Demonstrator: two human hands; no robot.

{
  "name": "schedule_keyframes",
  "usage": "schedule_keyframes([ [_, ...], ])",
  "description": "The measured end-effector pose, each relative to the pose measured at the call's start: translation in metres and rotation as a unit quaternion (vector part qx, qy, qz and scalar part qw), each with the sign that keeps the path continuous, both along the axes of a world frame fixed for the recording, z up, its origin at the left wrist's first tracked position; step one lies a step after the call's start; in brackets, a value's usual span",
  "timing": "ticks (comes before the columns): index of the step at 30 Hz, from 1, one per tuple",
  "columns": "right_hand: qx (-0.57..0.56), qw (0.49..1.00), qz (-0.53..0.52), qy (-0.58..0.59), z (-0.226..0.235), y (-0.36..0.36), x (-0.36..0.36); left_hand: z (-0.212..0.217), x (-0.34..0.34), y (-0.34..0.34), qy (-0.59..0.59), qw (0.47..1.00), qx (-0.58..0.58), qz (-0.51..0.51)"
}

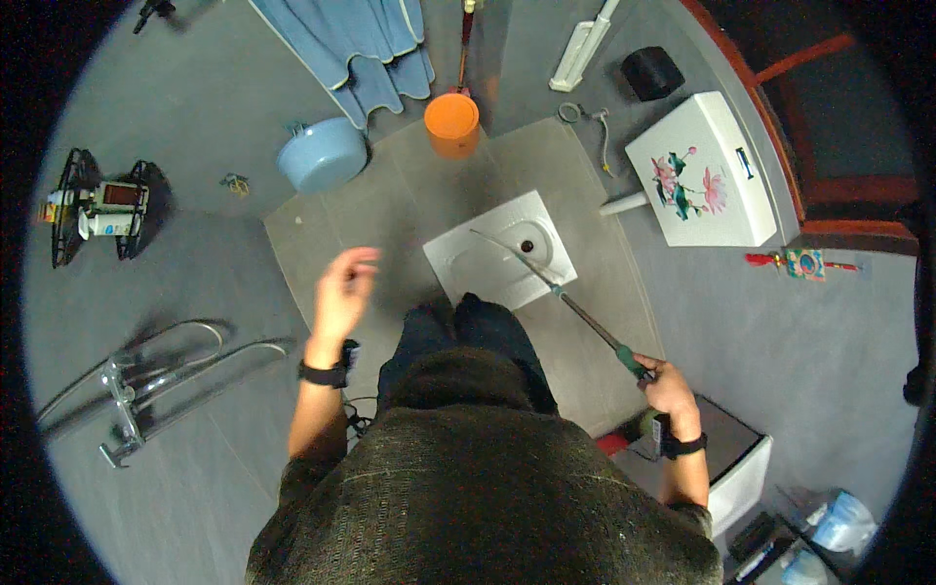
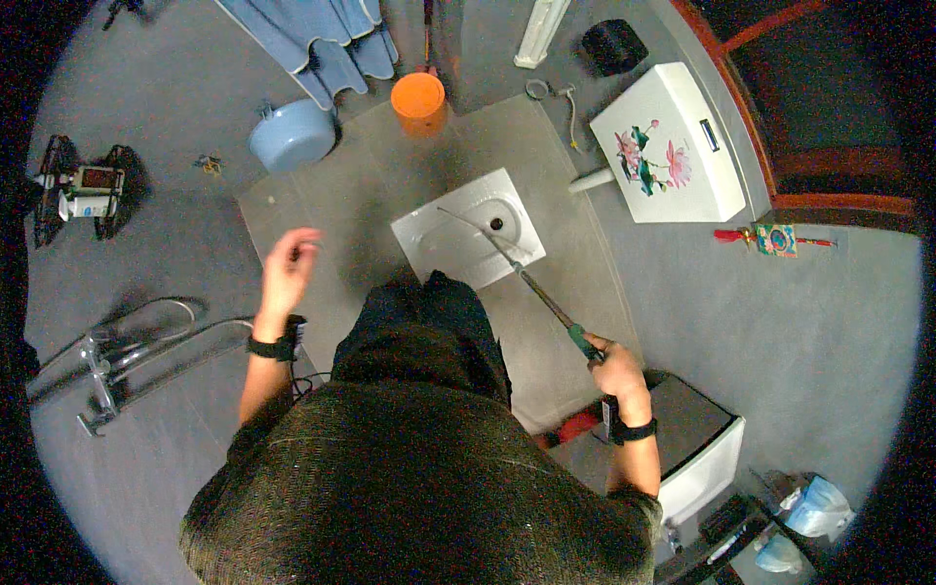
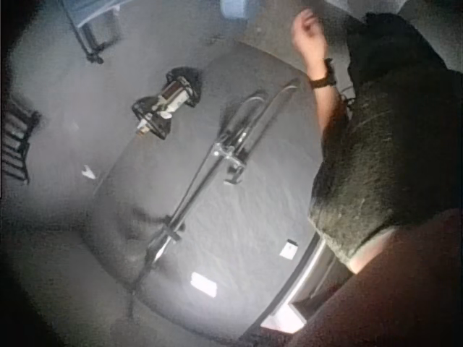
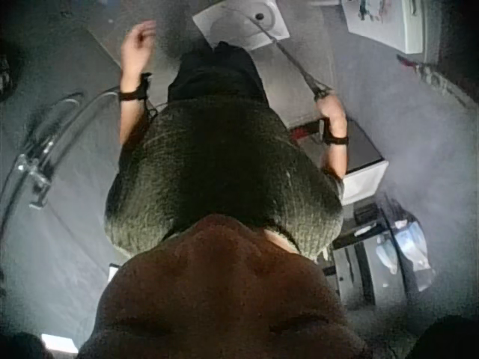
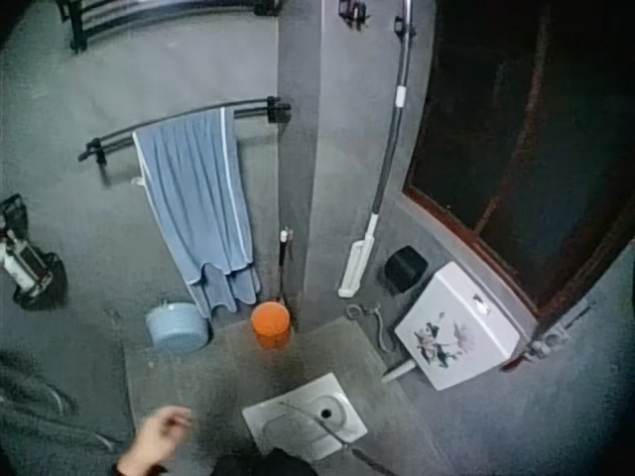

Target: The person mops tiled floors in a living area and bathroom using a blue flat mop. They move between rooms, mop around furniture and fixtures, and briefly pause to touch a wall switch.

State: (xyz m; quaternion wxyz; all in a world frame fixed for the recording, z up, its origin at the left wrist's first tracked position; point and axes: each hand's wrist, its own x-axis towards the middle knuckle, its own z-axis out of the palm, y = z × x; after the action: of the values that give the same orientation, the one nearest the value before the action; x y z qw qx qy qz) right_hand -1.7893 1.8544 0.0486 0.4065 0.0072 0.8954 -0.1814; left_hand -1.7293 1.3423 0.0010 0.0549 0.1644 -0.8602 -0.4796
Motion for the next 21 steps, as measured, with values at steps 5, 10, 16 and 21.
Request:
schedule_keyframes([
  [5,-0.101,0.99,0.092,0.016,0.044,-0.068,-0.037,-0.023,-0.074,0.101,-0.021,0.917,0.018,-0.397],
  [10,-0.26,0.949,0.099,0.146,0.073,-0.149,-0.072,-0.05,-0.127,0.156,0.055,0.909,0.025,-0.412],
  [16,-0.472,0.848,-0.207,0.124,0.052,-0.16,-0.087,-0.061,-0.175,0.024,-0.037,0.987,-0.079,-0.131],
  [21,-0.36,0.868,-0.331,0.085,-0.014,-0.133,-0.068,-0.078,-0.247,-0.105,0.007,0.996,-0.038,0.082],
])
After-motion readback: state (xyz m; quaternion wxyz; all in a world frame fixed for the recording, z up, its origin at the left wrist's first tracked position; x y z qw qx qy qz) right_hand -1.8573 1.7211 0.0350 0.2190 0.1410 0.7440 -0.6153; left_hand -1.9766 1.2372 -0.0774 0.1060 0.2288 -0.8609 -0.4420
